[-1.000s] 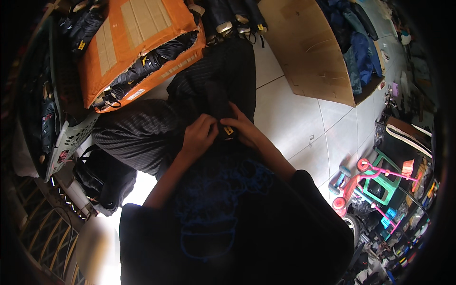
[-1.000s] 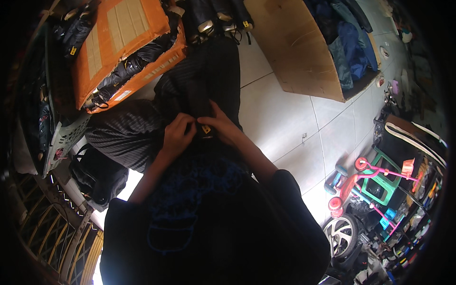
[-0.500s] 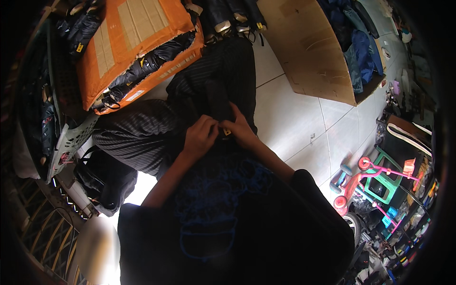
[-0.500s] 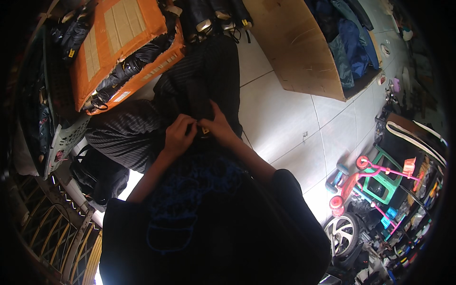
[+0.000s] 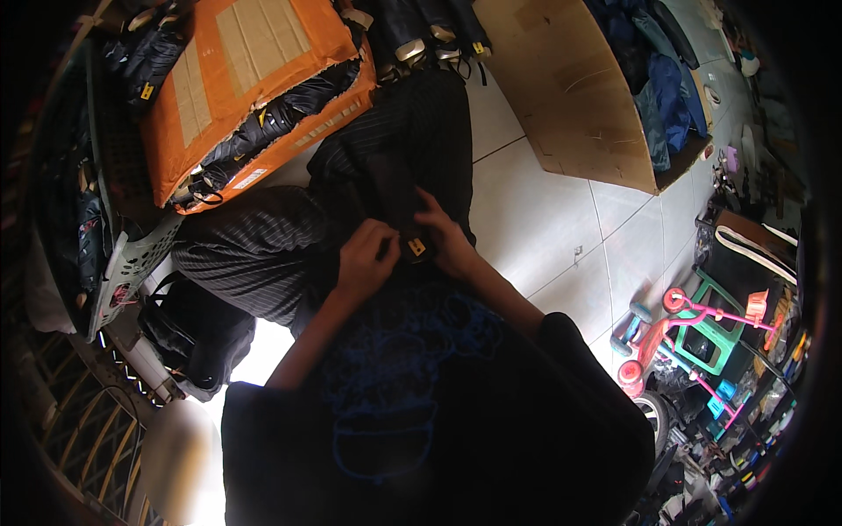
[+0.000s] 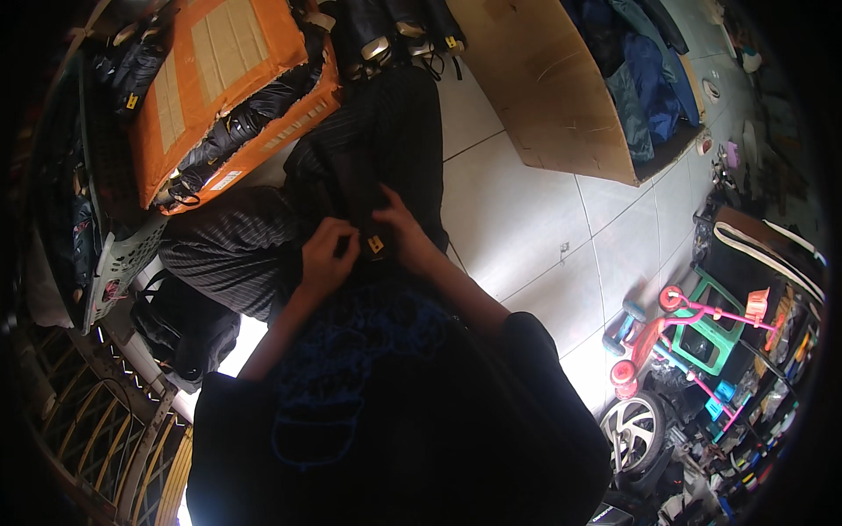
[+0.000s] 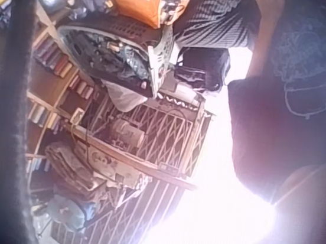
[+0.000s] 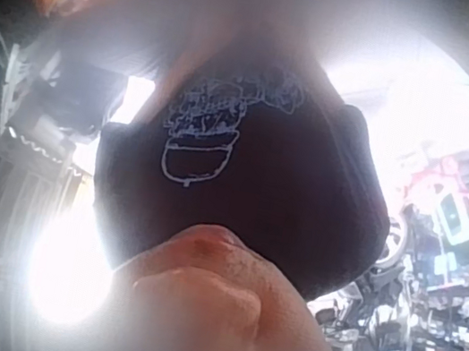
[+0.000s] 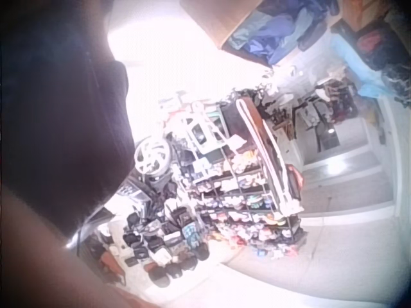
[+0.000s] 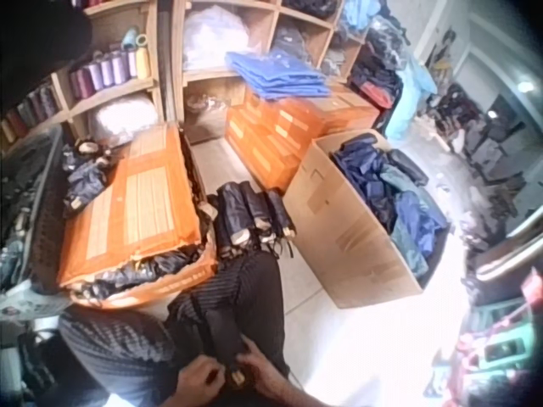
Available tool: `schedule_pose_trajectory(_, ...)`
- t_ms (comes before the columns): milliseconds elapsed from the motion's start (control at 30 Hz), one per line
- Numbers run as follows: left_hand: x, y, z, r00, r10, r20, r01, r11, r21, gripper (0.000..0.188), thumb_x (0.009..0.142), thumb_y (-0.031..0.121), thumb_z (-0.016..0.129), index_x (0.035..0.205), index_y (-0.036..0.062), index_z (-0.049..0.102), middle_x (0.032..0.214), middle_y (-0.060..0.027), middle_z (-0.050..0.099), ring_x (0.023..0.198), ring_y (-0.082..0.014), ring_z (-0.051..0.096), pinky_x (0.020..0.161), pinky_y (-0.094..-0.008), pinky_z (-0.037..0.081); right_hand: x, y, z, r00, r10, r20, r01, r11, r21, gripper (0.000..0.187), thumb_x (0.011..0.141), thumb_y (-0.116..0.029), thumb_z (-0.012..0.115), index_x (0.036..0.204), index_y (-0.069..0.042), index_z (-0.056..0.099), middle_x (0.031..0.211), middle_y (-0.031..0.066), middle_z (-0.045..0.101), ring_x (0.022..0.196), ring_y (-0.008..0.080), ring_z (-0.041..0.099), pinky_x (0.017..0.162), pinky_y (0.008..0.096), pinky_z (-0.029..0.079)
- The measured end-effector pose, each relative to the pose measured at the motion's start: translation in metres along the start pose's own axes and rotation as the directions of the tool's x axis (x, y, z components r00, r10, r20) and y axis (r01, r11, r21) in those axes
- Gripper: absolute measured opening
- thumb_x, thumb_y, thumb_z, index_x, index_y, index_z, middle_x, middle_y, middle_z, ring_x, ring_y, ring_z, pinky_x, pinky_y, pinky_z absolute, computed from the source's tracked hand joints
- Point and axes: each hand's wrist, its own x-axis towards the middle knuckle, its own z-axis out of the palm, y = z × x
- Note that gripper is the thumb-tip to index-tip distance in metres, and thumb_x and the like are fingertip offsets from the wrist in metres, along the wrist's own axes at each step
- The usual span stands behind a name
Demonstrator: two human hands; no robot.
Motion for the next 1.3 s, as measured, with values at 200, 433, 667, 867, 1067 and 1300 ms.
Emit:
schedule_pose_trajectory(200,0.016,0.007,-0.010,0.991,-0.120,-0.068,0.111,0.986,-0.121,0.019,0.078,-0.003,0.072,0.096,0.0013,0.066,0.093,-0.0139,0.064,0.085,-0.0280,0.069,0.070,-0.0335,0.055,0.015,0.011,0.005,0.997,-0.063,-0.042,0.050,0.965,-0.258,0.087,0.086,-0.029,0.064,0.153,0.002,0.019,0.144,0.0219,0.041,0.132,0.0274,0.044,0.109,0.0340,0.037)
schedule_pose_trajectory(433,0.014,0.001,-0.025,1.000,-0.017,0.001,0.017,0.996,0.084,0.016,0.080,0.001,0.073,0.095,0.0026,0.067,0.092,-0.0122,0.065,0.082,-0.0270,0.069,0.069,-0.0330,0.056,0.014,0.017,0.000,0.985,-0.165,0.056,0.171,0.858,-0.485,0.089,0.082,-0.021,0.069,0.152,0.004,0.020,0.143,0.0240,0.044,0.134,0.0292,0.043,0.111,0.0343,0.034)
schedule_pose_trajectory(667,0.008,-0.006,-0.013,0.997,0.080,-0.015,-0.076,0.978,0.192,0.013,0.081,-0.001,0.070,0.089,0.0016,0.060,0.088,-0.0121,0.063,0.075,-0.0282,0.068,0.062,-0.0356,0.054,0.016,0.021,0.011,0.943,-0.326,-0.059,0.179,0.651,-0.738,0.085,0.079,-0.017,0.068,0.149,0.005,0.026,0.132,0.0271,0.053,0.126,0.0318,0.052,0.107,0.0355,0.039)
schedule_pose_trajectory(867,0.013,-0.006,-0.011,1.000,-0.003,-0.011,0.004,0.999,0.047,0.019,0.080,-0.001,0.072,0.094,0.0011,0.059,0.093,-0.0129,0.062,0.079,-0.0268,0.068,0.067,-0.0356,0.055,0.020,0.027,0.006,0.875,-0.481,0.057,0.431,0.720,-0.543,0.073,0.082,-0.014,0.067,0.144,0.004,0.034,0.124,0.0213,0.056,0.119,0.0293,0.056,0.104,0.0348,0.041)
schedule_pose_trajectory(1067,0.017,0.016,-0.023,0.984,-0.057,0.168,0.063,0.998,-0.030,0.064,0.070,0.026,0.086,0.122,0.0052,0.054,0.125,-0.0134,0.050,0.108,-0.0321,0.061,0.088,-0.0385,0.054,0.011,-0.012,0.020,0.980,-0.194,-0.052,0.167,0.931,-0.326,0.070,0.088,-0.021,0.070,0.143,0.001,0.032,0.126,0.0187,0.050,0.121,0.0254,0.054,0.098,0.0361,0.047)
schedule_pose_trajectory(1300,0.012,0.009,-0.013,0.984,-0.063,0.164,0.036,0.987,0.160,0.084,0.066,0.032,0.089,0.138,0.0105,0.052,0.137,-0.0101,0.046,0.119,-0.0282,0.054,0.088,-0.0370,0.056,0.035,-0.004,0.010,0.985,0.013,-0.174,-0.040,0.988,-0.152,0.076,0.090,-0.034,0.071,0.141,0.004,0.032,0.122,0.0204,0.054,0.112,0.0269,0.059,0.091,0.0334,0.052)
